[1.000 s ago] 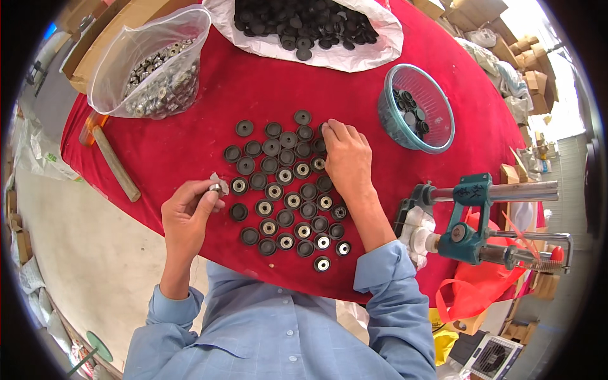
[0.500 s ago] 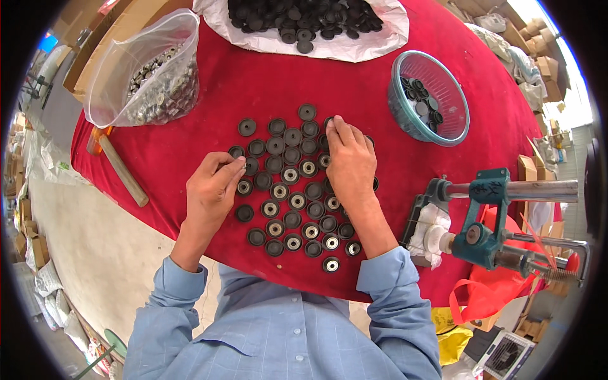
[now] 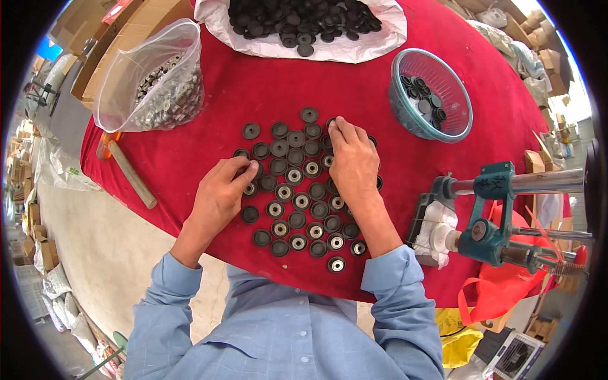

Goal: The person assembles small circular magnets with metal rings by hand on a red table. They pick up the components, fit them together, and occasionally use a rubber mallet to tap the assembled units. The person also organizes the finished items into neat rows on the table.

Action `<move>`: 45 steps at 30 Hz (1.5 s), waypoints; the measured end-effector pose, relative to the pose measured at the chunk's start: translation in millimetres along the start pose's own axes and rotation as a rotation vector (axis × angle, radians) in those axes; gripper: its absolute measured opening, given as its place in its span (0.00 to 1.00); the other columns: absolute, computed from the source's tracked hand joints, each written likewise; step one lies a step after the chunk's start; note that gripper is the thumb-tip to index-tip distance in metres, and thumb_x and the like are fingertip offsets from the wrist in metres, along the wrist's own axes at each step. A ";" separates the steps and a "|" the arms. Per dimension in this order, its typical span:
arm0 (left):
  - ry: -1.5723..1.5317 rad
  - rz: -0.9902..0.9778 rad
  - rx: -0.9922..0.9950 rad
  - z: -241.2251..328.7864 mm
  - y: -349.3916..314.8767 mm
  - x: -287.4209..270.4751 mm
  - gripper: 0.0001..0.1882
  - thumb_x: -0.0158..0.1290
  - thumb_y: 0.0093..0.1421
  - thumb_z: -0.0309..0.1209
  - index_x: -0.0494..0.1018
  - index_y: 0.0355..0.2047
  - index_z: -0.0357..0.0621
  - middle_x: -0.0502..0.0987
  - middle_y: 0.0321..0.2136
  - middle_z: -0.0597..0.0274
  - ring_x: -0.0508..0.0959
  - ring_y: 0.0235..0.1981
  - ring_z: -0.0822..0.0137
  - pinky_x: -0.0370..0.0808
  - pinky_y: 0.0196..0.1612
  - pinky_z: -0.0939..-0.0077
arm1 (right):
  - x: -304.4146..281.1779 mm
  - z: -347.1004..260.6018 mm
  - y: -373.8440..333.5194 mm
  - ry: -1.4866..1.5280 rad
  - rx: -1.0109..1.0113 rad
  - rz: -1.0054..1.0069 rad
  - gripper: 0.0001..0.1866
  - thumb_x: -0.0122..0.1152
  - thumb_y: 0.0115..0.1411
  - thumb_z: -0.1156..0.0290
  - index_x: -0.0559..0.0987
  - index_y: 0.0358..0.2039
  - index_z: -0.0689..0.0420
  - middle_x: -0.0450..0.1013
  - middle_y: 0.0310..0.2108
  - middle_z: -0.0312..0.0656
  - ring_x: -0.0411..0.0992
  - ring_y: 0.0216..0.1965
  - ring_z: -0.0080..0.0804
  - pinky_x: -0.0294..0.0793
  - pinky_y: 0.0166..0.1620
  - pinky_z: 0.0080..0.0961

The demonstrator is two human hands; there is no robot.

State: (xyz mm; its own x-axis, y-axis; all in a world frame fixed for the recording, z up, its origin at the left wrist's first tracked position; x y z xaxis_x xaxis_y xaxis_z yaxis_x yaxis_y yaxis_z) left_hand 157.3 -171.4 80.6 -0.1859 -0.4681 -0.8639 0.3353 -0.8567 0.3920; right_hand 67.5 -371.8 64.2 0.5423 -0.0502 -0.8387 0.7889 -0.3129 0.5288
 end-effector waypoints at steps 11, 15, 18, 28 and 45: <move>0.097 -0.112 0.126 10.4 -1.7 9.6 0.32 0.57 0.51 0.12 0.80 0.58 0.38 0.80 0.53 0.54 0.83 0.48 0.51 0.84 0.47 0.60 | -2.7 2.9 0.9 0.009 0.041 0.029 0.17 0.65 0.59 0.78 0.85 0.50 0.62 0.80 0.53 0.42 0.80 0.51 0.40 0.82 0.51 0.37; 0.143 -0.106 0.116 9.8 -11.2 13.7 0.32 0.57 0.53 0.14 0.79 0.61 0.38 0.80 0.56 0.53 0.82 0.52 0.51 0.81 0.51 0.58 | -4.1 5.4 -0.9 0.035 0.060 0.027 0.19 0.65 0.58 0.79 0.85 0.51 0.62 0.80 0.53 0.41 0.80 0.51 0.40 0.82 0.52 0.37; 0.159 -0.133 0.118 5.8 -12.8 15.1 0.30 0.58 0.55 0.17 0.78 0.60 0.35 0.79 0.56 0.52 0.80 0.55 0.51 0.78 0.54 0.56 | -3.6 7.6 -0.4 0.054 0.087 0.009 0.20 0.67 0.56 0.80 0.85 0.51 0.62 0.81 0.53 0.41 0.80 0.51 0.40 0.82 0.52 0.37; 0.227 -0.107 0.073 16.3 -13.9 13.4 0.31 0.55 0.55 0.17 0.77 0.61 0.38 0.78 0.57 0.51 0.80 0.55 0.50 0.78 0.56 0.55 | 0.7 6.7 -2.0 -0.006 0.058 -0.009 0.23 0.68 0.54 0.77 0.84 0.53 0.61 0.78 0.56 0.42 0.78 0.54 0.41 0.79 0.56 0.41; 0.316 -0.308 -0.402 -294.6 94.6 -140.3 0.23 0.56 0.71 0.41 0.82 0.49 0.29 0.86 0.42 0.38 0.87 0.46 0.48 0.81 0.52 0.57 | -5.0 2.3 -6.0 0.059 0.073 0.054 0.21 0.67 0.55 0.75 0.84 0.51 0.59 0.77 0.49 0.40 0.76 0.51 0.40 0.75 0.57 0.44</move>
State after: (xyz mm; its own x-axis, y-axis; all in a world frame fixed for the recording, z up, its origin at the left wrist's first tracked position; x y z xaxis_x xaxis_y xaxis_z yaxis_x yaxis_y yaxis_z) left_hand 487.1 -122.9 145.7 -0.0668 -0.0707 -0.9953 0.6446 -0.7645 0.0110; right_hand 59.4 -371.8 65.0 0.6013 -0.0135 -0.7989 0.7359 -0.3800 0.5603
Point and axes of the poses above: each hand's wrist, its own y-axis towards the middle knuckle, its own x-axis out of the palm, z = x × y, the point moved 10 cm from there along y, towards the middle knuckle
